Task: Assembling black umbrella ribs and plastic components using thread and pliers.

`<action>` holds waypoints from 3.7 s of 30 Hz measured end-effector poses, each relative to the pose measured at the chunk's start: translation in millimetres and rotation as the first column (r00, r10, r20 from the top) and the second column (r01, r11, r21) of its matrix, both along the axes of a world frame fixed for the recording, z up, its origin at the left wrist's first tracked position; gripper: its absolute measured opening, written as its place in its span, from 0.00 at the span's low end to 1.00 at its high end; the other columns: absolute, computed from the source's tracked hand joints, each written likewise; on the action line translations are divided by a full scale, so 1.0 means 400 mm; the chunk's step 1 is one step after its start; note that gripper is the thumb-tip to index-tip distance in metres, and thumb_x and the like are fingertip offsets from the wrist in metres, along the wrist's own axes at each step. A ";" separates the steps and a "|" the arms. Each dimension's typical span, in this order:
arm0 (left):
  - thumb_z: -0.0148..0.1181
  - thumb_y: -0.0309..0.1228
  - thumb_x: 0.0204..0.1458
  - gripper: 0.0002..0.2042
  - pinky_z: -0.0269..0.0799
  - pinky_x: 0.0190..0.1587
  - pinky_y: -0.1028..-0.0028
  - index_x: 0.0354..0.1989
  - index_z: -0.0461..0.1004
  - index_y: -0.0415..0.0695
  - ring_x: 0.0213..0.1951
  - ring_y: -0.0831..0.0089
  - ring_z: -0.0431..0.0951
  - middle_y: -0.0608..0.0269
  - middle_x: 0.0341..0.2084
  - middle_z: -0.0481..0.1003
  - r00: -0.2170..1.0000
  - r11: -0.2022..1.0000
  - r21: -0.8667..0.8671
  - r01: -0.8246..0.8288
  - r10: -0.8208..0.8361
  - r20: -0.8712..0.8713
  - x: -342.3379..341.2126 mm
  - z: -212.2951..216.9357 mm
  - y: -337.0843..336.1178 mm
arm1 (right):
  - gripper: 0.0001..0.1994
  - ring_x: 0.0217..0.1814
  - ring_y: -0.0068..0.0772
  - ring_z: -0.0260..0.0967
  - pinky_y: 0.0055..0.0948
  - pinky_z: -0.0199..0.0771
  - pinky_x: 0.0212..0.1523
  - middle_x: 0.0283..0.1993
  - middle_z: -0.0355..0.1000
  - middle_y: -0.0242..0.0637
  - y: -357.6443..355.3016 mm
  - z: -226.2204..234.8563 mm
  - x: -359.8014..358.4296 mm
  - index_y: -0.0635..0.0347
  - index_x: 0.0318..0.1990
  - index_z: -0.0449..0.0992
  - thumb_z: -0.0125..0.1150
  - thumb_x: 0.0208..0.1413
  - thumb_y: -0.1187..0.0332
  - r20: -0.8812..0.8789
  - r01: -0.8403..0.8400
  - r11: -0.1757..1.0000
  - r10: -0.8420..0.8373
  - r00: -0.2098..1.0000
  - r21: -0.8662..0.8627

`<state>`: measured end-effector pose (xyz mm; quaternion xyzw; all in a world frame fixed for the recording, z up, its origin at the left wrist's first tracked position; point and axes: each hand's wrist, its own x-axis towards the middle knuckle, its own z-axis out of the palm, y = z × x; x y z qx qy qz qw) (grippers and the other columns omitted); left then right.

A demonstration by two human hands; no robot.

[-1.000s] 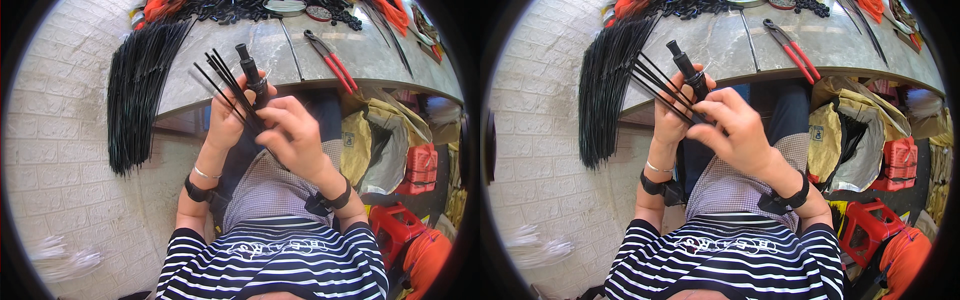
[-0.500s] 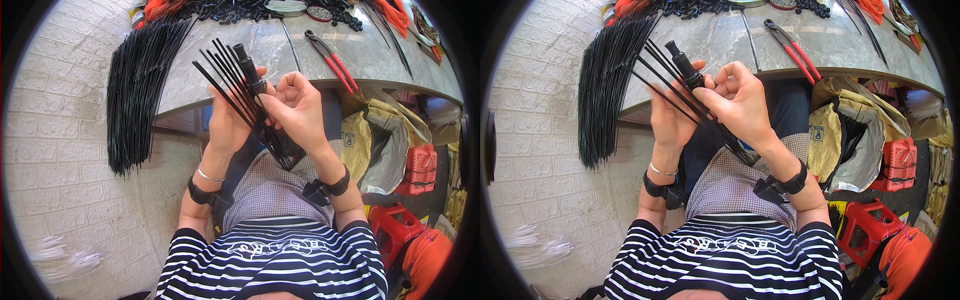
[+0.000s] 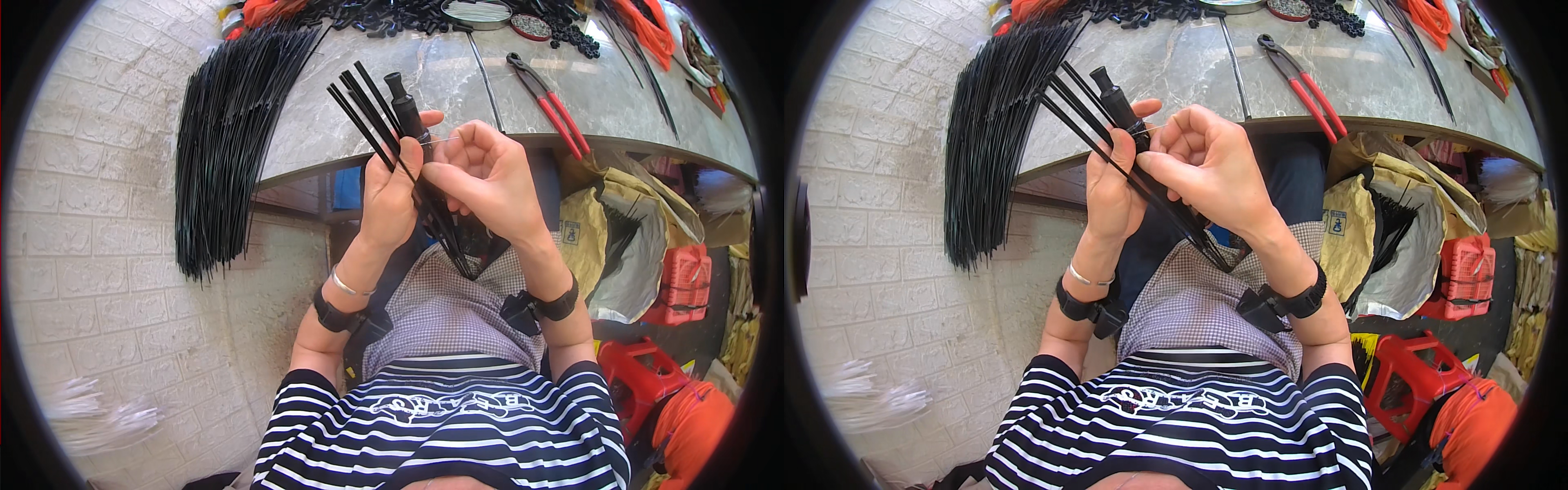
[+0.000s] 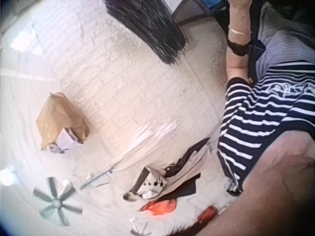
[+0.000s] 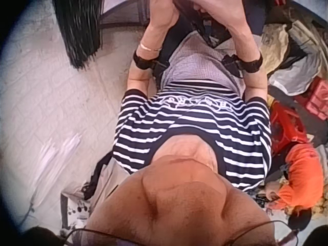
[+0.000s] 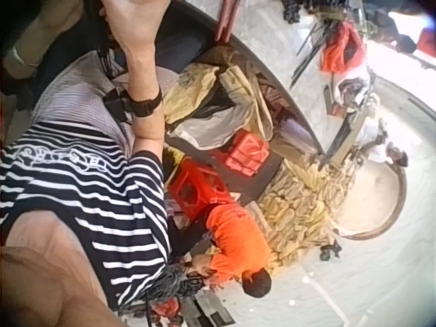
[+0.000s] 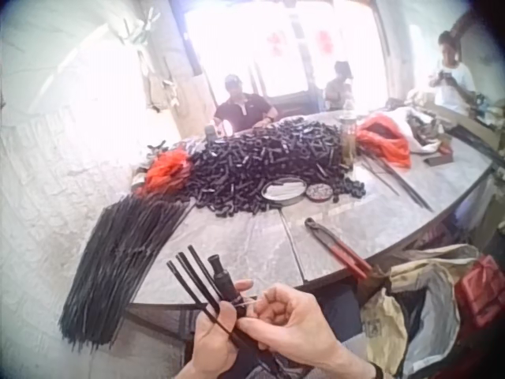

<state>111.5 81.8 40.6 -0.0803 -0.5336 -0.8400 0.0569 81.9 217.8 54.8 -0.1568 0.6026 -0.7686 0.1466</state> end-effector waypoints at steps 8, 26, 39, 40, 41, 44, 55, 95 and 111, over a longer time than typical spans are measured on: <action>0.42 0.41 0.63 0.22 0.74 0.34 0.77 0.56 0.62 0.35 0.34 0.76 0.76 0.61 0.34 0.74 0.999 0.998 -0.041 0.054 -0.054 0.002 -0.012 -0.015 -0.008 | 0.09 0.17 0.13 0.66 0.12 0.62 0.16 0.20 0.71 0.30 -0.007 -0.012 -0.005 0.68 0.32 0.71 0.63 0.50 0.71 -0.124 0.152 0.988 -0.149 0.981 0.017; 0.42 0.44 0.63 0.24 0.65 0.30 0.82 0.55 0.63 0.35 0.26 0.83 0.69 0.68 0.24 0.71 0.993 0.992 -0.082 0.099 -0.104 -0.056 -0.007 -0.012 -0.014 | 0.07 0.16 0.15 0.67 0.11 0.61 0.16 0.20 0.74 0.34 0.017 -0.007 -0.009 0.69 0.33 0.76 0.62 0.52 0.72 0.055 0.003 0.995 0.003 0.998 -0.102; 0.38 0.44 0.64 0.25 0.61 0.26 0.79 0.57 0.60 0.32 0.22 0.81 0.64 0.66 0.21 0.67 0.983 0.966 0.183 0.184 -0.177 -0.058 -0.007 -0.021 -0.019 | 0.08 0.24 0.23 0.75 0.13 0.69 0.20 0.25 0.76 0.40 0.017 0.009 -0.035 0.71 0.35 0.75 0.64 0.50 0.75 0.051 -0.212 0.973 0.217 0.975 -0.087; 0.38 0.44 0.64 0.25 0.61 0.26 0.79 0.57 0.60 0.32 0.22 0.81 0.64 0.66 0.21 0.67 0.983 0.966 0.184 0.182 -0.174 -0.058 -0.008 -0.023 -0.021 | 0.07 0.24 0.22 0.75 0.13 0.70 0.22 0.26 0.76 0.40 0.015 0.002 -0.031 0.70 0.35 0.75 0.64 0.50 0.75 0.007 -0.176 0.981 0.178 0.984 -0.083; 0.38 0.44 0.64 0.25 0.61 0.26 0.79 0.57 0.60 0.32 0.22 0.81 0.64 0.67 0.20 0.66 0.980 0.964 0.185 0.192 -0.180 -0.080 -0.012 -0.027 -0.023 | 0.07 0.24 0.22 0.75 0.13 0.70 0.22 0.26 0.76 0.40 0.011 -0.001 -0.022 0.70 0.35 0.75 0.64 0.50 0.75 0.007 -0.179 0.980 0.180 0.984 -0.082; 0.38 0.44 0.64 0.25 0.60 0.26 0.79 0.57 0.60 0.32 0.22 0.82 0.63 0.68 0.19 0.65 0.980 0.964 0.188 0.190 -0.173 -0.104 -0.013 -0.031 -0.023 | 0.07 0.24 0.22 0.74 0.14 0.70 0.23 0.26 0.76 0.38 -0.004 -0.012 0.003 0.69 0.35 0.76 0.64 0.51 0.74 0.003 -0.061 0.991 0.062 0.998 -0.118; 0.36 0.65 0.54 0.42 0.62 0.26 0.79 0.59 0.58 0.32 0.23 0.83 0.64 0.71 0.20 0.64 0.967 0.951 0.179 0.253 -0.241 -0.087 -0.010 -0.027 -0.023 | 0.09 0.25 0.28 0.76 0.21 0.77 0.22 0.26 0.74 0.41 -0.012 -0.016 -0.005 0.71 0.36 0.71 0.64 0.50 0.76 0.092 -0.023 0.976 0.044 0.995 -0.218; 0.40 0.65 0.52 0.38 0.43 0.16 0.81 0.47 0.66 0.34 0.13 0.86 0.47 0.78 0.11 0.48 0.842 0.845 0.095 -0.526 0.534 -0.081 0.035 0.210 -0.192 | 0.08 0.22 0.14 0.65 0.14 0.64 0.21 0.27 0.71 0.30 0.100 0.107 0.013 0.66 0.40 0.75 0.58 0.57 0.71 -0.085 -0.145 0.989 0.142 0.986 -0.037; 0.39 0.63 0.53 0.36 0.50 0.19 0.82 0.44 0.68 0.36 0.15 0.83 0.50 0.75 0.12 0.52 0.767 0.747 0.176 -0.640 0.608 0.206 -0.081 0.066 -0.347 | 0.11 0.25 0.10 0.65 0.11 0.64 0.24 0.28 0.72 0.26 0.221 -0.050 -0.181 0.64 0.42 0.77 0.58 0.58 0.65 -0.070 -0.028 0.996 0.033 0.997 0.081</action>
